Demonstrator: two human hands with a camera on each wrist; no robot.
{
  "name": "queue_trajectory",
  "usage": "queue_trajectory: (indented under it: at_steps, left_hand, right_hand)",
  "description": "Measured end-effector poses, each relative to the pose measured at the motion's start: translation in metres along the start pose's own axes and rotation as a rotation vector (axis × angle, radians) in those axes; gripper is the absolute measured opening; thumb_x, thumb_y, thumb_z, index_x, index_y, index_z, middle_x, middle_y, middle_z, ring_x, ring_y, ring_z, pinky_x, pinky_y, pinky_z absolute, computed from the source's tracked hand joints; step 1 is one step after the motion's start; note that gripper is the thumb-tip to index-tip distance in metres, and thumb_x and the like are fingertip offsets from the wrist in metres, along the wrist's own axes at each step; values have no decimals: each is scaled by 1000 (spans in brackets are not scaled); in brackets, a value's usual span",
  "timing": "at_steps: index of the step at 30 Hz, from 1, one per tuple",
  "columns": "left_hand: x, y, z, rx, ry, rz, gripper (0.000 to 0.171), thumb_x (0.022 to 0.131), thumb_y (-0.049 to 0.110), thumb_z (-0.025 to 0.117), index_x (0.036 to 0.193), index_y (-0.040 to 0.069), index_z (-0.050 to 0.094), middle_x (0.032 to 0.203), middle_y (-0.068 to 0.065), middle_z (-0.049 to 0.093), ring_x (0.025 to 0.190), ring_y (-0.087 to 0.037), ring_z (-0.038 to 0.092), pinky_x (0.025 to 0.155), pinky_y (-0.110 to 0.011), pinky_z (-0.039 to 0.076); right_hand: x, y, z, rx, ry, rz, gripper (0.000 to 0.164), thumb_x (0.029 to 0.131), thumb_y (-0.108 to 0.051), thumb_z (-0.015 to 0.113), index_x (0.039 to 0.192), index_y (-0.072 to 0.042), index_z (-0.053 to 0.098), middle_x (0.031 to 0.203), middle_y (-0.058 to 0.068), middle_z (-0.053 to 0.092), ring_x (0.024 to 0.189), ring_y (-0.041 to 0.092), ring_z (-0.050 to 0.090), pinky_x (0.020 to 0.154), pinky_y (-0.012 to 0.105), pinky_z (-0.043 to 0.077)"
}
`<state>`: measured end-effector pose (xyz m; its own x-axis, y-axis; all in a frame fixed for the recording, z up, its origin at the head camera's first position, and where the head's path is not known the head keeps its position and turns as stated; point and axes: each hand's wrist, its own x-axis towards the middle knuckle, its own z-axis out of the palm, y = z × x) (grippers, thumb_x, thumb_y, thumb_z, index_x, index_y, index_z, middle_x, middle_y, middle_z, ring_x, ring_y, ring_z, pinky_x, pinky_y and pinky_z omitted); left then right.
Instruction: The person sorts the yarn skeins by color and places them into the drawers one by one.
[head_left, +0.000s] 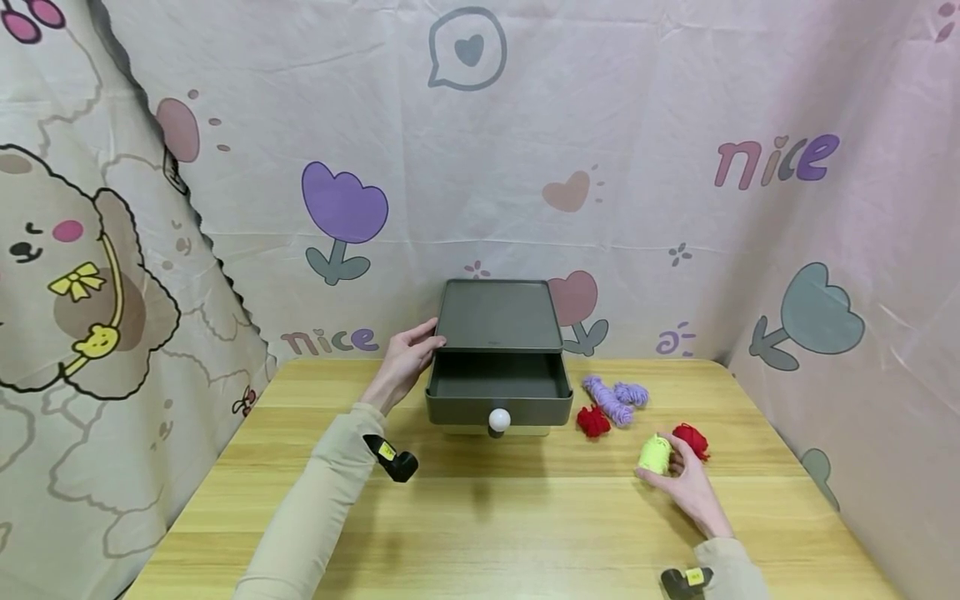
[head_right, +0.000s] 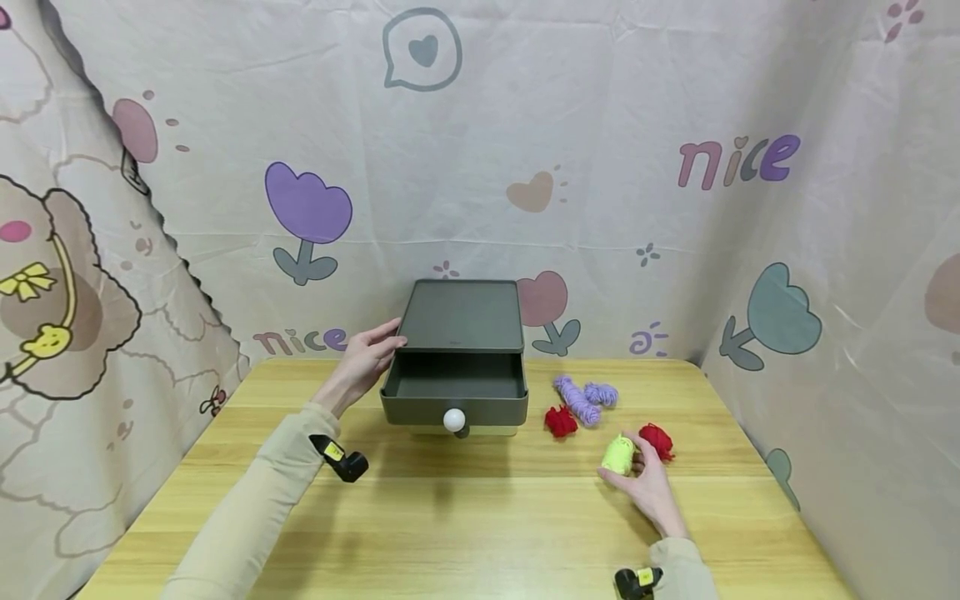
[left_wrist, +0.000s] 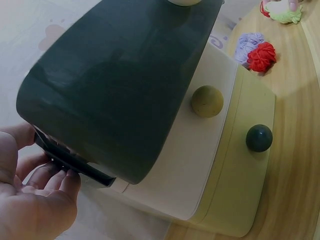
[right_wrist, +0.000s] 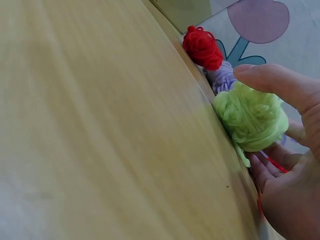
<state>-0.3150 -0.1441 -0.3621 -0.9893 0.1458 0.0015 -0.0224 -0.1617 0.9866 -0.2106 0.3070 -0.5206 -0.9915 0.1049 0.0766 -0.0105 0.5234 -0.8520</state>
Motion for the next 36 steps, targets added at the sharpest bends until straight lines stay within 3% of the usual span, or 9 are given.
queue_trajectory:
  at_steps: [5,10,16,21,24,27,36]
  left_hand:
    - [0,0,0,4,-1,-4,59,101,3,55,156,9,35,166,-10,29,94,7,55,78,-7,47]
    - [2,-1,0,6,0,-7,58,102,3,53,157,9,34,166,-12,29,103,6,56,84,-6,48]
    - [3,-1,0,9,-3,2,59,101,2,53,157,8,33,167,-12,26,104,6,55,82,-5,48]
    - [1,0,1,18,2,-7,59,102,3,53,157,9,34,168,-8,24,120,-2,51,82,-5,47]
    - [0,0,2,17,5,-9,59,101,3,54,157,10,35,168,-6,25,115,0,52,81,-5,47]
    - [0,0,1,11,7,-4,59,101,3,55,156,9,35,167,-7,26,98,7,53,78,-6,47]
    - [2,-1,1,3,1,5,59,101,2,54,157,8,34,167,-9,25,93,7,54,74,-7,47]
  right_hand:
    - [2,-1,-2,2,-35,63,87,86,-16,80,153,6,29,134,29,54,97,9,56,78,17,50]
    - [2,-3,-3,31,-46,74,86,86,-16,79,151,9,29,135,31,53,97,6,57,78,17,51]
    - [0,-3,-3,61,-40,73,83,85,-12,79,150,10,31,135,33,53,94,2,57,78,15,52]
    - [0,-3,-3,67,-36,92,81,85,-12,79,149,10,34,135,33,54,93,2,58,78,15,52]
    - [0,-4,-4,66,-37,89,79,85,-12,79,147,11,35,134,34,54,95,6,59,78,15,52]
    - [0,-5,-4,66,-32,90,78,86,-12,79,147,11,36,134,34,54,97,7,59,78,14,51]
    - [1,-15,-5,74,-25,57,78,87,-14,78,147,11,35,131,33,56,90,-3,59,77,15,52]
